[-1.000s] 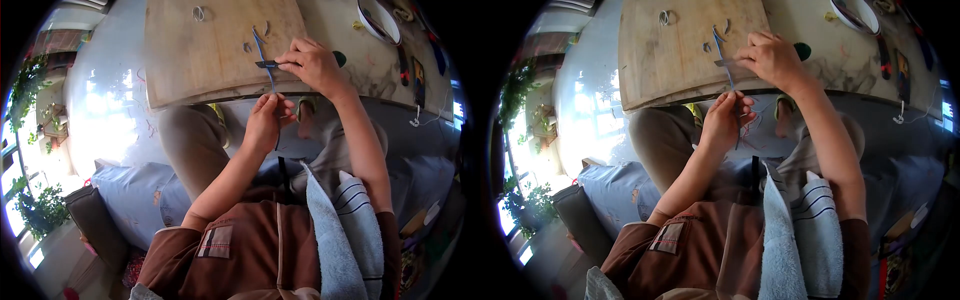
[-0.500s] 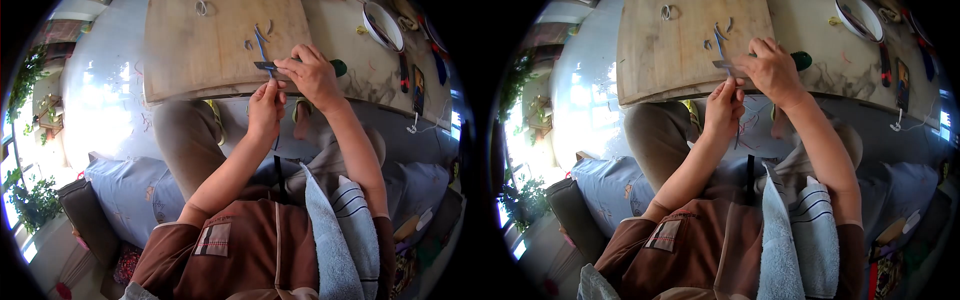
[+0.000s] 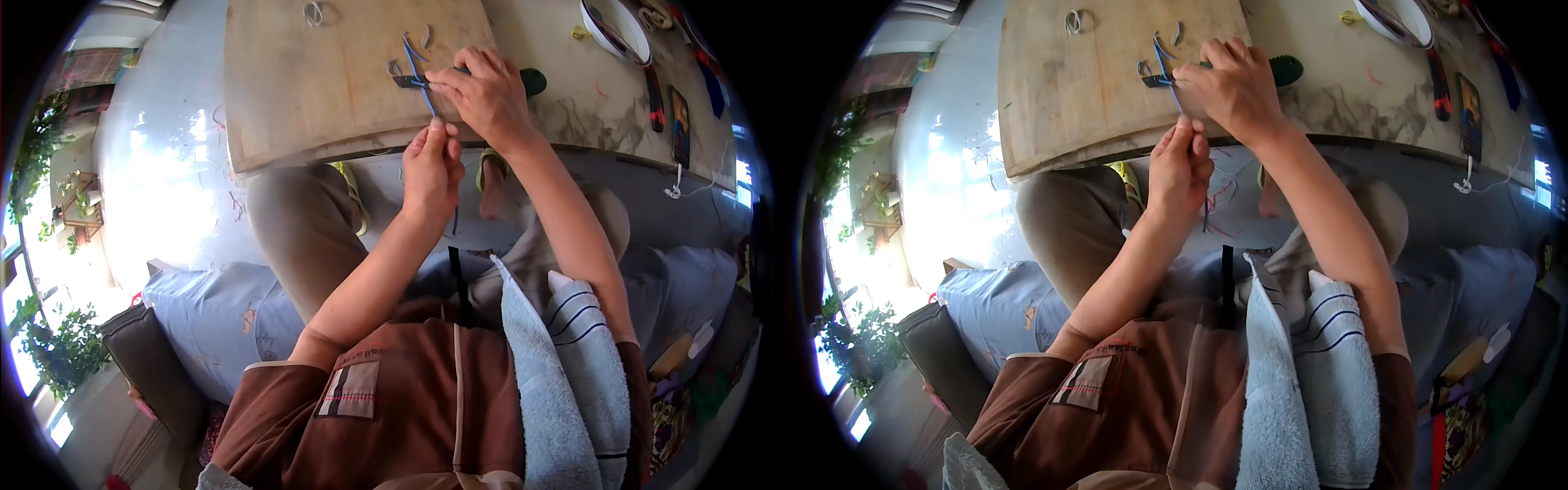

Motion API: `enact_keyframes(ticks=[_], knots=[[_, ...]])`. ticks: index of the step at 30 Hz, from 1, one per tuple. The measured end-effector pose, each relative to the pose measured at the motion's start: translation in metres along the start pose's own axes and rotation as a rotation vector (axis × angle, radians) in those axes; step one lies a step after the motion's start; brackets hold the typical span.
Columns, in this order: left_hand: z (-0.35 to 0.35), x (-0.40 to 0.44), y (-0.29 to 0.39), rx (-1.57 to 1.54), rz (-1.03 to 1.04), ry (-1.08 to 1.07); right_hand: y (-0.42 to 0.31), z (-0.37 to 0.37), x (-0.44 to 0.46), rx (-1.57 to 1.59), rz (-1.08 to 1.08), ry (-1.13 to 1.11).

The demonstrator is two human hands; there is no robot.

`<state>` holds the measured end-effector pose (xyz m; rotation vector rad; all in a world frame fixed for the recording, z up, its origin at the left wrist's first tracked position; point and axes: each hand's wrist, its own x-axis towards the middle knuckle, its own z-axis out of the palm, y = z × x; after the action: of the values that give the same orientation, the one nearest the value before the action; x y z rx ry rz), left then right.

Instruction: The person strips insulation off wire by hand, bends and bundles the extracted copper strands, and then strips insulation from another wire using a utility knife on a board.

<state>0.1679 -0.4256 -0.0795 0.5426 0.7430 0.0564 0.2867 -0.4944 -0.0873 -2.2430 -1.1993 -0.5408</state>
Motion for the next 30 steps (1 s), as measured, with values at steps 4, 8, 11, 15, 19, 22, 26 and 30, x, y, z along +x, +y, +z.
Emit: enact_keyframes(ticks=[4, 8, 11, 15, 19, 22, 26, 30], knots=[[0.004, 0.001, 0.004, 0.009, -0.036, 0.041, 0.002, 0.003, 0.002, 0.002, 0.004, 0.013], [0.001, 0.004, 0.004, -0.037, -0.033, -0.012, 0.001, -0.004, 0.002, 0.039, 0.037, -0.033], [-0.001, 0.006, -0.001, -0.039, -0.012, -0.011, -0.003, -0.014, -0.005, 0.016, 0.082, -0.056], [0.000, 0.005, 0.002, 0.023, -0.023, -0.021, 0.001, -0.010, -0.002, 0.008, 0.070, -0.005], [-0.001, 0.004, 0.003, 0.046, -0.052, -0.017, 0.000, -0.003, 0.003, 0.023, 0.059, 0.036], [-0.003, 0.003, 0.004, 0.045, -0.061, -0.033, -0.003, 0.009, 0.020, -0.011, 0.072, 0.068], [0.002, 0.003, 0.003, 0.030, -0.050, -0.010, 0.001, 0.015, 0.022, 0.002, 0.080, 0.036], [0.002, 0.004, 0.002, -0.011, -0.046, 0.000, -0.005, 0.008, 0.021, -0.026, 0.077, 0.027]])
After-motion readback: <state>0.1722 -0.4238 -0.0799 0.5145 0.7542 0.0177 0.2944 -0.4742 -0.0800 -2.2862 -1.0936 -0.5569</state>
